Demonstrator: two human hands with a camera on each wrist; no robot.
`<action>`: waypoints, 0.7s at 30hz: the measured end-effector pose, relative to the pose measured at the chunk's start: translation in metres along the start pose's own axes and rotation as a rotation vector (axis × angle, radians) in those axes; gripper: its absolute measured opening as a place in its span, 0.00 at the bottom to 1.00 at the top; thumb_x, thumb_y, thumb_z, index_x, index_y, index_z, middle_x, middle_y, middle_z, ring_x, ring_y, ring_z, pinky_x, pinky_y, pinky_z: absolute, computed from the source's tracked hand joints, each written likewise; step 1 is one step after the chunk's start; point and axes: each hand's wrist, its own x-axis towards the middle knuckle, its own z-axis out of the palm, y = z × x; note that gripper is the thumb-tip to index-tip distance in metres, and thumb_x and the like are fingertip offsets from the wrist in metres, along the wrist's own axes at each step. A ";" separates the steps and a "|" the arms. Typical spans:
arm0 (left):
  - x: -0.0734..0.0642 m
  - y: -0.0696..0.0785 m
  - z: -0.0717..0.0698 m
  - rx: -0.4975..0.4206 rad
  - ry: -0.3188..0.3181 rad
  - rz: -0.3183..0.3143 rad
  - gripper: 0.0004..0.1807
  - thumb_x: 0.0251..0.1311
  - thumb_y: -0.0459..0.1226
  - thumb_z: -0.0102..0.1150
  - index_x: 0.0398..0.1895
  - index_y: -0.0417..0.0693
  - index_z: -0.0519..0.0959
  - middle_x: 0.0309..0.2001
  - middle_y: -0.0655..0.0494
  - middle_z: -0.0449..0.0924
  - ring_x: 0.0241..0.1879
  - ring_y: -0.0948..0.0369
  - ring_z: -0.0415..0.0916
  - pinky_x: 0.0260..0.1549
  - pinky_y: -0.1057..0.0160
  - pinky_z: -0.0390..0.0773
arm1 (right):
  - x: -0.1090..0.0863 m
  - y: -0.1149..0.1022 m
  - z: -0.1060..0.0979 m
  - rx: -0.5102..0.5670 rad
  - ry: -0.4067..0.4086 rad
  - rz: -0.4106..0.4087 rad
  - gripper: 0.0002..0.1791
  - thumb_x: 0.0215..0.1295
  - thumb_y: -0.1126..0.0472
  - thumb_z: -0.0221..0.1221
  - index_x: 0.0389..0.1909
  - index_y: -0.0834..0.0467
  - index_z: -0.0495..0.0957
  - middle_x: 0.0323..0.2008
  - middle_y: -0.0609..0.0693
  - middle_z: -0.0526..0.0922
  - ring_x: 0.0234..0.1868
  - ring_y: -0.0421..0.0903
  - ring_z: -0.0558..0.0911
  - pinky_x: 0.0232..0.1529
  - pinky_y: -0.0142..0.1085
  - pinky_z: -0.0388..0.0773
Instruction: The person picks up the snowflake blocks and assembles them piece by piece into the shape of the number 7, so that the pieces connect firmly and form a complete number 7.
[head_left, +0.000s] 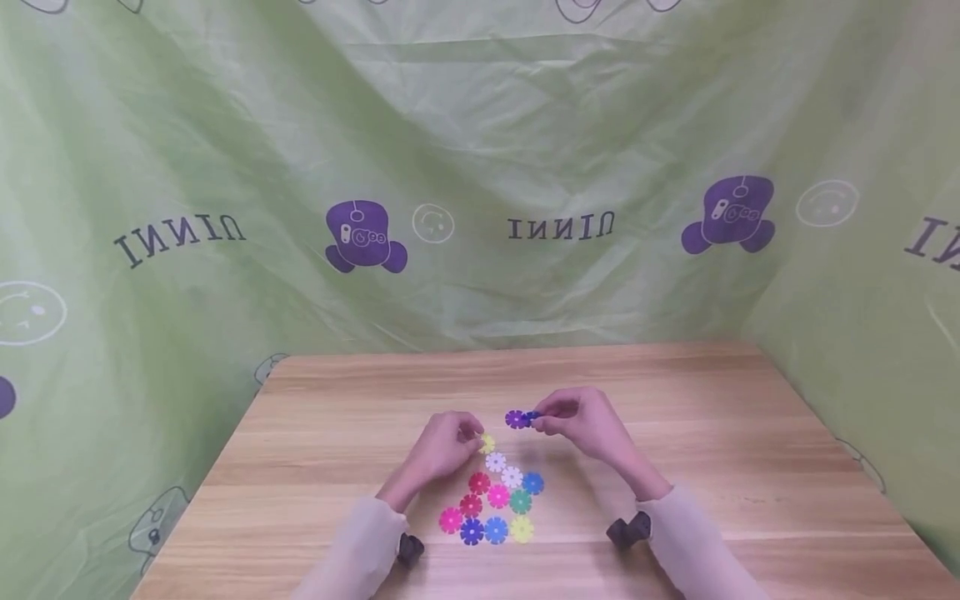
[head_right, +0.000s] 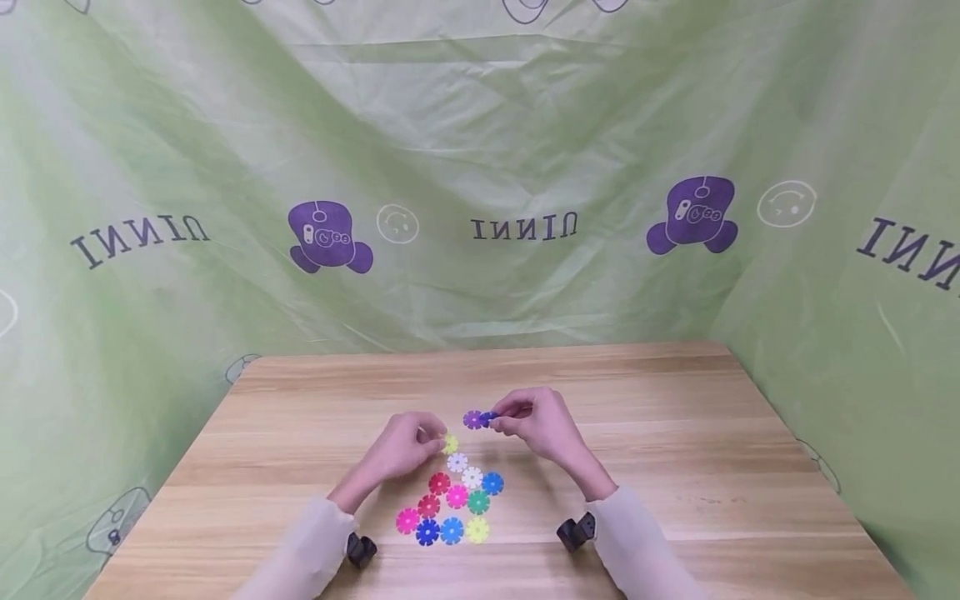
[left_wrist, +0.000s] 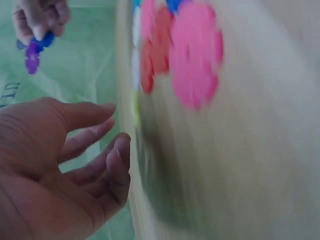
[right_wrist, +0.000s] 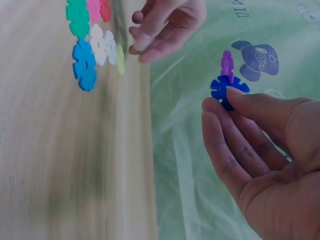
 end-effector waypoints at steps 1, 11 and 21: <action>0.002 -0.001 -0.002 0.028 -0.020 0.015 0.12 0.61 0.33 0.70 0.48 0.44 0.87 0.42 0.50 0.88 0.39 0.59 0.81 0.42 0.57 0.86 | 0.000 0.000 -0.001 0.004 0.003 -0.001 0.08 0.62 0.65 0.72 0.41 0.57 0.90 0.36 0.51 0.92 0.38 0.45 0.91 0.45 0.44 0.90; 0.024 -0.016 -0.017 0.102 -0.256 0.090 0.16 0.62 0.35 0.72 0.53 0.50 0.87 0.45 0.56 0.83 0.41 0.61 0.79 0.47 0.58 0.84 | 0.001 0.000 -0.001 0.019 -0.012 -0.011 0.08 0.61 0.63 0.73 0.42 0.57 0.89 0.37 0.51 0.92 0.39 0.45 0.91 0.46 0.44 0.90; 0.032 -0.021 -0.016 0.061 -0.276 0.074 0.12 0.58 0.34 0.75 0.45 0.47 0.87 0.37 0.56 0.84 0.36 0.62 0.78 0.40 0.63 0.82 | 0.001 0.002 0.001 0.009 -0.029 -0.008 0.08 0.62 0.63 0.73 0.41 0.57 0.89 0.37 0.51 0.92 0.37 0.44 0.91 0.44 0.40 0.89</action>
